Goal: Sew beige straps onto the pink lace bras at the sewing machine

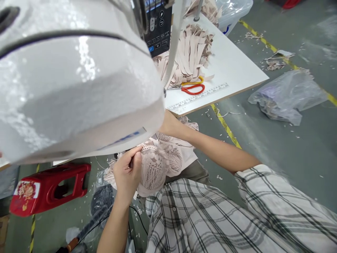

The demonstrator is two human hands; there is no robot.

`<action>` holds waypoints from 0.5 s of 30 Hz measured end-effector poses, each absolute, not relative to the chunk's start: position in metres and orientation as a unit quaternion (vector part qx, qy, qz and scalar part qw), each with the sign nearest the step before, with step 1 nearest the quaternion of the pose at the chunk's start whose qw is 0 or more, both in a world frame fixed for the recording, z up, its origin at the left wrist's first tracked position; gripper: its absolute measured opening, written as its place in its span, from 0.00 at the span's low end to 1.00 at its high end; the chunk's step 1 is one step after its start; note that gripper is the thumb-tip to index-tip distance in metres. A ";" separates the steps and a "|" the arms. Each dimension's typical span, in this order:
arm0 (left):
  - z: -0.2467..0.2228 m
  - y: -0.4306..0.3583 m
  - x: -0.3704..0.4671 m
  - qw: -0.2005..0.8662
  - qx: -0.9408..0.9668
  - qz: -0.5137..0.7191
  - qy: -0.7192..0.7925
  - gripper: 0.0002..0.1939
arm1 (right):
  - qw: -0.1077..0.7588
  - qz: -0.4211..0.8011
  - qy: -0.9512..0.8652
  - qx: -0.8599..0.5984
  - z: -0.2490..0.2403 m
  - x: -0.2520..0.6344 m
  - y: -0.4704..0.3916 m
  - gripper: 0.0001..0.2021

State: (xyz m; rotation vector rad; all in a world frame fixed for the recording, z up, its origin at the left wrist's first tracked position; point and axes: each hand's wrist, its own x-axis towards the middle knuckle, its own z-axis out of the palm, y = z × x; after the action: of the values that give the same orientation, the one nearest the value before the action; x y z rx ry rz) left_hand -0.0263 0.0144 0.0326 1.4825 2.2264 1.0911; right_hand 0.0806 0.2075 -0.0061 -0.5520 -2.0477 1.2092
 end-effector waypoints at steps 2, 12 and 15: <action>0.032 0.014 -0.027 0.125 0.503 0.381 0.766 0.11 | 0.345 0.462 -0.789 -0.212 -0.007 0.080 0.208 0.02; 0.021 0.011 -0.036 0.111 0.528 0.373 0.755 0.13 | 0.372 0.464 -0.772 -0.222 -0.003 0.081 0.200 0.02; 0.017 0.013 -0.037 0.105 0.544 0.368 0.747 0.12 | 0.367 0.464 -0.777 -0.214 -0.004 0.083 0.201 0.02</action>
State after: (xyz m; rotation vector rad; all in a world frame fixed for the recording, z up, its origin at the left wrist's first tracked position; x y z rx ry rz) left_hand -0.0374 0.0129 0.0166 1.6037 2.2008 1.0844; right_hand 0.0827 0.2010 -0.0037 -0.5499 -1.9970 1.1926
